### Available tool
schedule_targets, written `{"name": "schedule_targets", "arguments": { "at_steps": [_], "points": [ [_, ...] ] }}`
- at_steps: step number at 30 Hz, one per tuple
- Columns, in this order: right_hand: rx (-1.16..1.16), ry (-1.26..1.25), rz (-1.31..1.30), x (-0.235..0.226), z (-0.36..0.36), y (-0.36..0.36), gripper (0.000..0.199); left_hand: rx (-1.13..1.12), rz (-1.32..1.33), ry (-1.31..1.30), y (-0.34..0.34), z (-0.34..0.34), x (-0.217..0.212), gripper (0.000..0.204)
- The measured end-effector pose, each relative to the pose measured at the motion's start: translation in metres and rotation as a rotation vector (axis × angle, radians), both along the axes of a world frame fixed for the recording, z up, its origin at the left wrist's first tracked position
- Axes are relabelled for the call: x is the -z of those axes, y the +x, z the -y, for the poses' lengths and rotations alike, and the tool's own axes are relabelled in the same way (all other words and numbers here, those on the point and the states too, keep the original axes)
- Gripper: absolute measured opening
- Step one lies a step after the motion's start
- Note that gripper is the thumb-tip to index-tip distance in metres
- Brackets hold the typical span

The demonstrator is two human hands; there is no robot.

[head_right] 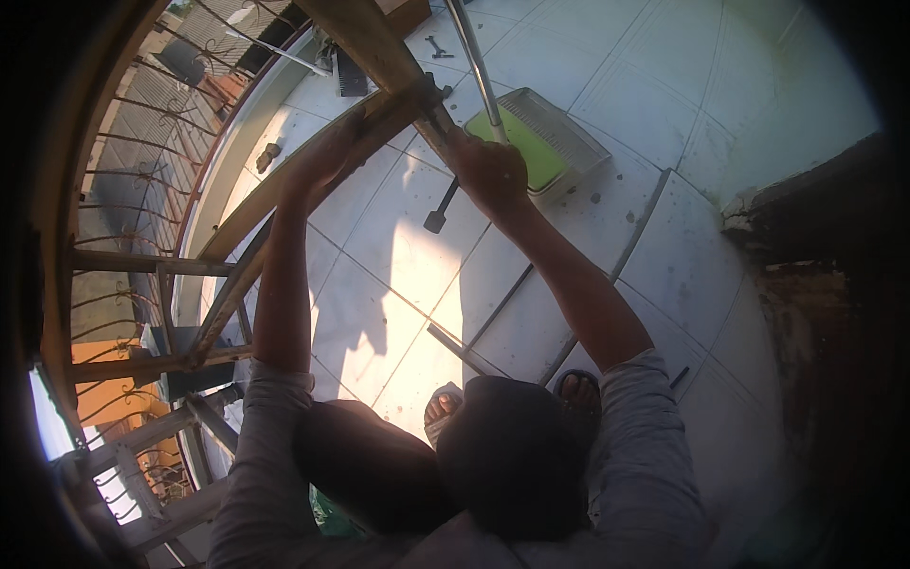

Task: The person sits on a tiled floor and uses a wrench to tighten bolts on a metal frame structure. They repeatedly adjust the frame and use the wrench on different joints.

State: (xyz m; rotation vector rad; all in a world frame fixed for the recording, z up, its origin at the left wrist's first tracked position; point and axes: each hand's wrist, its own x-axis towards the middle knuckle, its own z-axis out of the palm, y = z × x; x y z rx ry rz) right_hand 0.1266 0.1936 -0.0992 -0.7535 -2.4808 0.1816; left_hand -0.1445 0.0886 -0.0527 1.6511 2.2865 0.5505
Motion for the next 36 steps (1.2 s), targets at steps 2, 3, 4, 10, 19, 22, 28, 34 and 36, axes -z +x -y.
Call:
{"name": "schedule_targets", "arguments": {
  "at_steps": [2,3,4,10,19,22,28,34,36],
  "points": [
    [-0.045,-0.007,-0.024,0.013,-0.019,0.018,0.015,0.033,-0.046,-0.065,0.004,-0.007,0.004,0.045],
    [-0.06,-0.05,-0.081,0.019,-0.022,0.033,0.02,0.074,-0.169,-0.071,0.009,-0.006,0.005,0.045],
    [-0.036,-0.16,-0.136,0.022,-0.017,0.048,0.025,0.075,-0.249,-0.015,0.012,0.005,-0.004,0.047],
    [0.376,-0.506,0.441,0.099,-0.014,0.205,0.035,-0.042,-0.104,0.834,0.153,0.078,0.026,0.009],
    [0.382,-0.457,0.488,0.177,-0.043,0.233,0.03,0.084,-0.073,-0.043,0.32,0.099,0.249,0.033],
    [0.297,-0.419,0.41,0.164,-0.033,0.245,0.042,0.035,0.067,-0.15,0.31,0.092,0.257,0.018],
    [0.057,-0.953,-0.121,0.094,0.055,0.191,0.04,-0.238,0.355,0.135,0.291,0.098,0.173,0.013],
    [-0.33,-1.399,-0.163,0.061,0.093,0.14,0.037,-0.296,0.695,0.225,0.276,0.058,0.07,0.017],
    [-0.229,-1.309,-0.195,0.043,0.084,0.128,0.033,-0.244,0.646,0.31,0.266,0.046,0.057,0.02]
  ]
}}
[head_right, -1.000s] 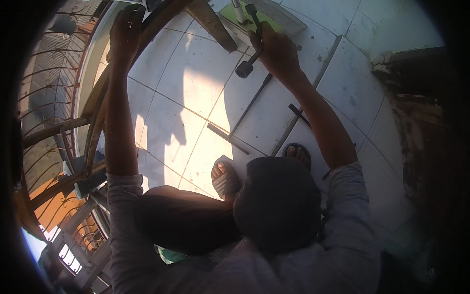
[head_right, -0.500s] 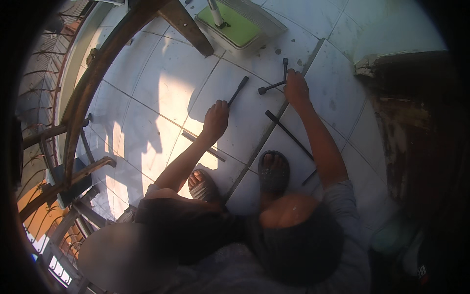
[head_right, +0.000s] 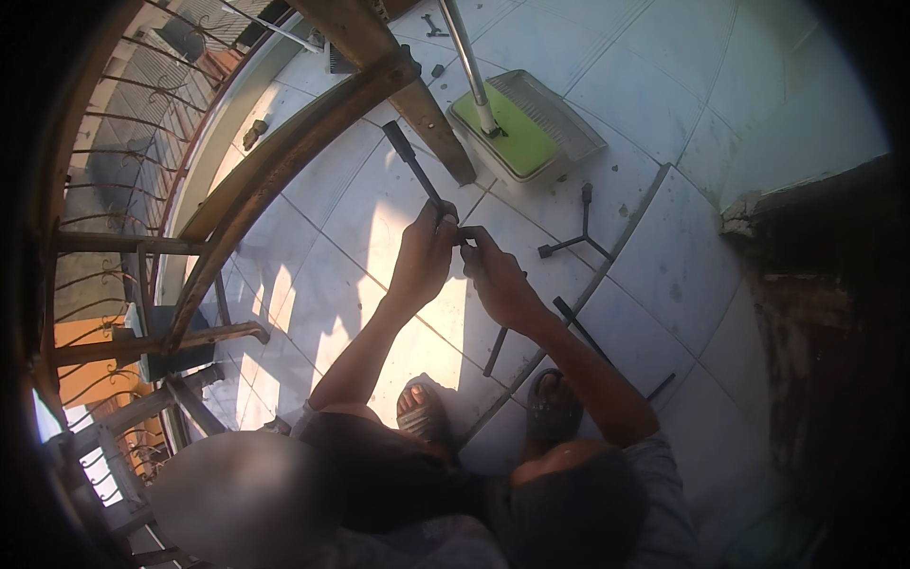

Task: The person sits on a tiled floor and uses a wrench to tighten bolts on a metal frame structure. They repeatedly adjust the frame and use the wrench on different joints.

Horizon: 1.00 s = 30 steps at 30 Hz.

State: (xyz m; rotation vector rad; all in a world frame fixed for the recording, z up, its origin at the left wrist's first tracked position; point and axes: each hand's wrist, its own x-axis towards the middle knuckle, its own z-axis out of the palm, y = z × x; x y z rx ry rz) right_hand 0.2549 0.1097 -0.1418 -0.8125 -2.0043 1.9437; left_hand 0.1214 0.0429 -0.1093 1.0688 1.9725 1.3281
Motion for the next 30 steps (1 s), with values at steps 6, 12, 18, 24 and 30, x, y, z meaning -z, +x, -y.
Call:
{"name": "schedule_targets", "arguments": {
  "at_steps": [6,12,18,24,30],
  "points": [
    [0.088,0.141,0.048,-0.044,-0.022,-0.006,0.034,-0.349,-0.664,0.167,-0.065,0.003,-0.073,0.012],
    [0.069,-0.238,-0.005,-0.063,-0.016,-0.016,0.036,-0.315,-1.115,0.234,-0.177,-0.014,-0.111,0.022],
    [0.086,-0.504,-0.031,-0.089,-0.019,-0.018,0.037,0.054,-0.617,-0.386,-0.226,-0.024,-0.087,0.067],
    [0.135,-0.628,-0.006,-0.111,-0.021,-0.016,0.033,0.033,-0.241,-0.493,-0.213,-0.022,-0.101,0.073],
    [0.2,-0.656,0.019,-0.128,-0.016,-0.018,0.032,0.084,-0.241,-0.495,-0.218,-0.019,-0.103,0.058]
  ]
}}
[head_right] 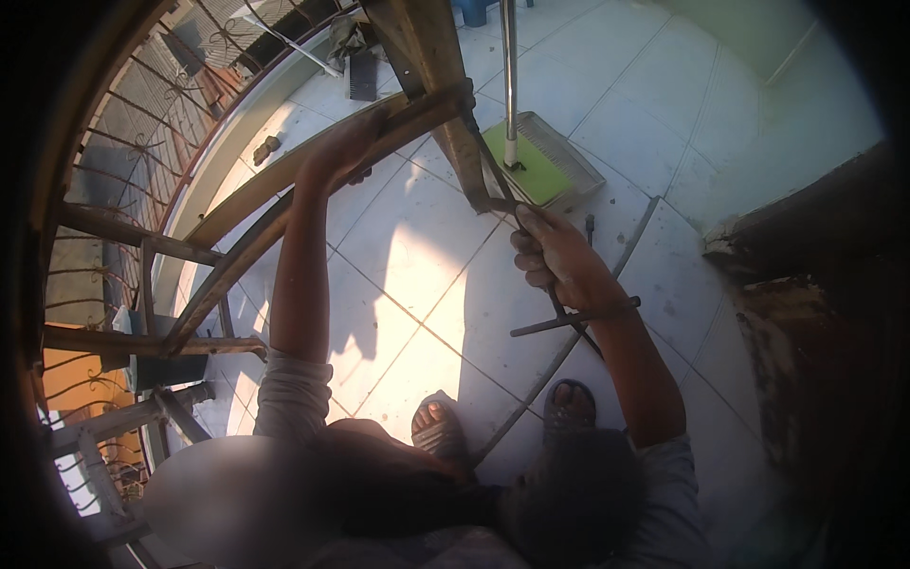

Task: The person sits on a tiled floor and uses a wrench to tighten bolts on a metal frame structure. They repeatedly adjust the frame and use the wrench on different joints.

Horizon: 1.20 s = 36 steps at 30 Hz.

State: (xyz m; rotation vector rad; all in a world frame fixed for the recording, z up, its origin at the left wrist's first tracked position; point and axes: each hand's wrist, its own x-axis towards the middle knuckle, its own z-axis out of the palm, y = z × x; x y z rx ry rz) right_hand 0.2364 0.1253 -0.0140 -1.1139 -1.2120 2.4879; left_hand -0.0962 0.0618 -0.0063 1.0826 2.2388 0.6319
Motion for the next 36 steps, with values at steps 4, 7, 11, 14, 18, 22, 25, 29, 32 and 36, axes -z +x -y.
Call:
{"name": "schedule_targets", "arguments": {
  "at_steps": [4,7,11,14,18,22,25,29,32,36],
  "points": [
    [-0.013,-0.016,-0.017,0.001,0.001,0.001,0.034,0.106,-0.095,0.067,0.004,0.001,0.0,0.057],
    [-0.033,0.003,-0.032,0.003,0.002,0.002,0.034,0.155,-0.159,-0.001,0.008,-0.004,-0.004,0.045],
    [-0.01,0.182,0.105,0.008,0.004,-0.003,0.035,0.003,-0.043,-0.039,0.007,-0.003,-0.006,0.05],
    [-0.057,0.502,0.199,0.019,0.027,-0.015,0.034,0.014,-0.367,0.245,-0.006,0.025,0.002,0.043],
    [-0.135,0.751,0.312,0.067,0.053,0.013,0.034,0.02,-0.678,1.173,0.034,0.045,0.003,0.024],
    [-0.491,1.143,0.361,0.162,0.081,0.027,0.031,-0.11,-0.465,1.187,0.096,0.153,0.064,0.018],
    [-0.65,1.323,0.415,0.216,0.101,0.014,0.027,-0.632,-0.023,0.951,0.093,0.27,0.141,0.01],
    [-0.729,1.302,0.418,0.244,0.105,0.001,0.029,-0.96,0.019,0.782,0.058,0.428,0.209,0.022],
    [-0.726,1.269,0.372,0.276,0.103,-0.004,0.036,-1.098,0.003,0.703,0.061,0.511,0.211,0.021],
    [-0.81,1.229,0.396,0.276,0.101,-0.021,0.044,-1.031,0.075,0.649,0.048,0.532,0.201,0.02]
  ]
}}
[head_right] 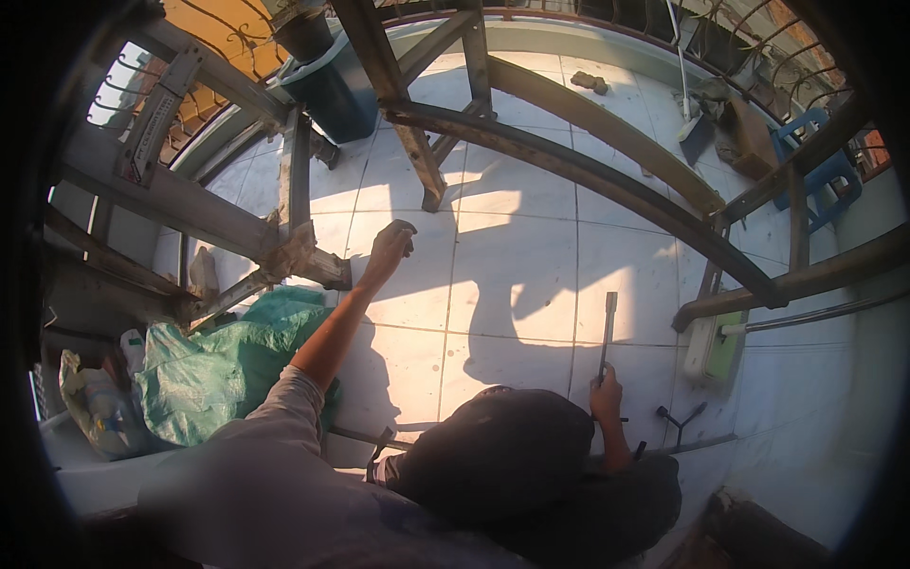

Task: The person sits on a tiled floor and uses a wrench to tighten bolts on a metal frame structure. They repeatedly adjust the frame and use the wrench on different joints.

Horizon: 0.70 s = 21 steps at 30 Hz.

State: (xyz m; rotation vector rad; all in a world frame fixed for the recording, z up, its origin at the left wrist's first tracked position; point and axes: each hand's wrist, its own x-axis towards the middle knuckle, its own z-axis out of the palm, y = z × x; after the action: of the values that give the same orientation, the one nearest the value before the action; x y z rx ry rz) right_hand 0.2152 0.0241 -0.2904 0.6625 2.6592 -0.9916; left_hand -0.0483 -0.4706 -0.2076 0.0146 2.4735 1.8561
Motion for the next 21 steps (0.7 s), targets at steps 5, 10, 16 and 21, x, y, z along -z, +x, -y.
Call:
{"name": "schedule_targets", "arguments": {
  "at_steps": [5,10,16,21],
  "points": [
    [-0.141,-0.022,0.314,-0.077,-0.022,-0.029,0.037,0.093,-0.018,-0.094,-0.011,-0.027,-0.01,0.02],
    [0.11,0.131,-0.003,-0.105,-0.143,0.011,0.027,0.647,-0.132,-0.126,-0.015,-0.178,-0.087,0.016],
    [0.156,-0.076,0.487,-0.181,-0.222,0.018,0.035,0.863,-0.564,-0.112,-0.003,-0.31,-0.199,0.017],
    [0.315,-0.161,0.583,-0.224,-0.327,0.075,0.042,0.841,-0.742,-0.124,-0.008,-0.457,-0.252,0.015]
  ]
}}
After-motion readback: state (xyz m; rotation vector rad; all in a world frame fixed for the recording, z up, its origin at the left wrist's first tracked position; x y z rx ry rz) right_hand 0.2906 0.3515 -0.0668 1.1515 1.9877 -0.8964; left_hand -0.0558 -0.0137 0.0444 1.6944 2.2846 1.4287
